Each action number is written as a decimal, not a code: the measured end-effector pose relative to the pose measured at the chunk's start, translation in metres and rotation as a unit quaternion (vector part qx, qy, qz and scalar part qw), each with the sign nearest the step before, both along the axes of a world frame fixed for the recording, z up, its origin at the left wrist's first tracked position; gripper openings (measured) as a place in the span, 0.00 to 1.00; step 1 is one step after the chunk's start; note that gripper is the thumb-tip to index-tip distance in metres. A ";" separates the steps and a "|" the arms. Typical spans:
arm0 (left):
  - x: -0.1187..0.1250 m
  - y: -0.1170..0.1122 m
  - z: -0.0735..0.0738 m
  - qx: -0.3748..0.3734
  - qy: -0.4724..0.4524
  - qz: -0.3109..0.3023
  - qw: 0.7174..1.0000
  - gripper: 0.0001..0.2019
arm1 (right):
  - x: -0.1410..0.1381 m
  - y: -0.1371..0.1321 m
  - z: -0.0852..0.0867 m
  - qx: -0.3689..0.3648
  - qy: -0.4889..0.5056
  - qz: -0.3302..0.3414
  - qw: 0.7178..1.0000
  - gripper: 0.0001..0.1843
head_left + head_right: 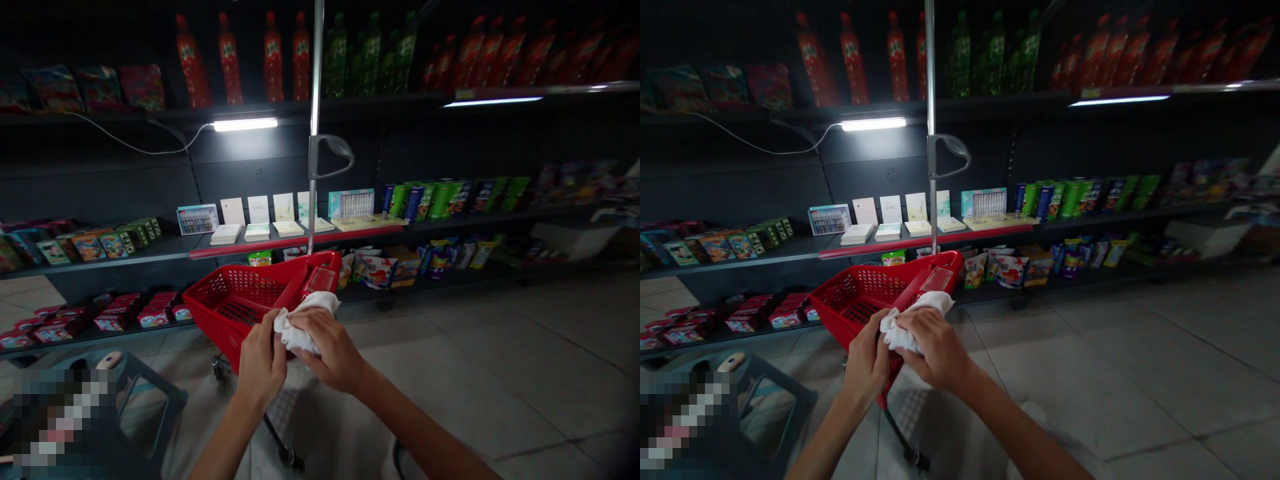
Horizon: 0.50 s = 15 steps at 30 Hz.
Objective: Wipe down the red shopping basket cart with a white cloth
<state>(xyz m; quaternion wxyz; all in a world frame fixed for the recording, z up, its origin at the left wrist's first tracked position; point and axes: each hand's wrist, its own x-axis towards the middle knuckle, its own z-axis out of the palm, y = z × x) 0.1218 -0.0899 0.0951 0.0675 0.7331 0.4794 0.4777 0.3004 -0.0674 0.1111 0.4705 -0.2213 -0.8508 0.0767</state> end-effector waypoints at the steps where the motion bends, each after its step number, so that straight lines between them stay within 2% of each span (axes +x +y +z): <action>1: -0.002 0.002 -0.004 0.006 0.003 0.000 1.000 0.18 | 0.003 0.004 0.000 0.011 -0.021 0.007 1.000 0.17; 4: -0.005 0.010 -0.014 0.041 0.003 0.002 0.999 0.16 | 0.015 0.019 -0.001 0.015 -0.048 0.021 0.999 0.18; 9: -0.006 0.016 -0.026 0.106 -0.078 0.015 0.991 0.15 | 0.034 0.045 -0.007 0.040 -0.026 0.020 0.999 0.20; 12: -0.011 0.011 -0.027 0.114 -0.100 0.000 0.988 0.14 | 0.043 0.057 -0.010 0.037 0.000 -0.012 0.999 0.19; 15: -0.023 0.004 -0.023 0.128 -0.111 -0.027 0.985 0.13 | 0.053 0.075 -0.017 0.003 0.033 -0.052 0.998 0.20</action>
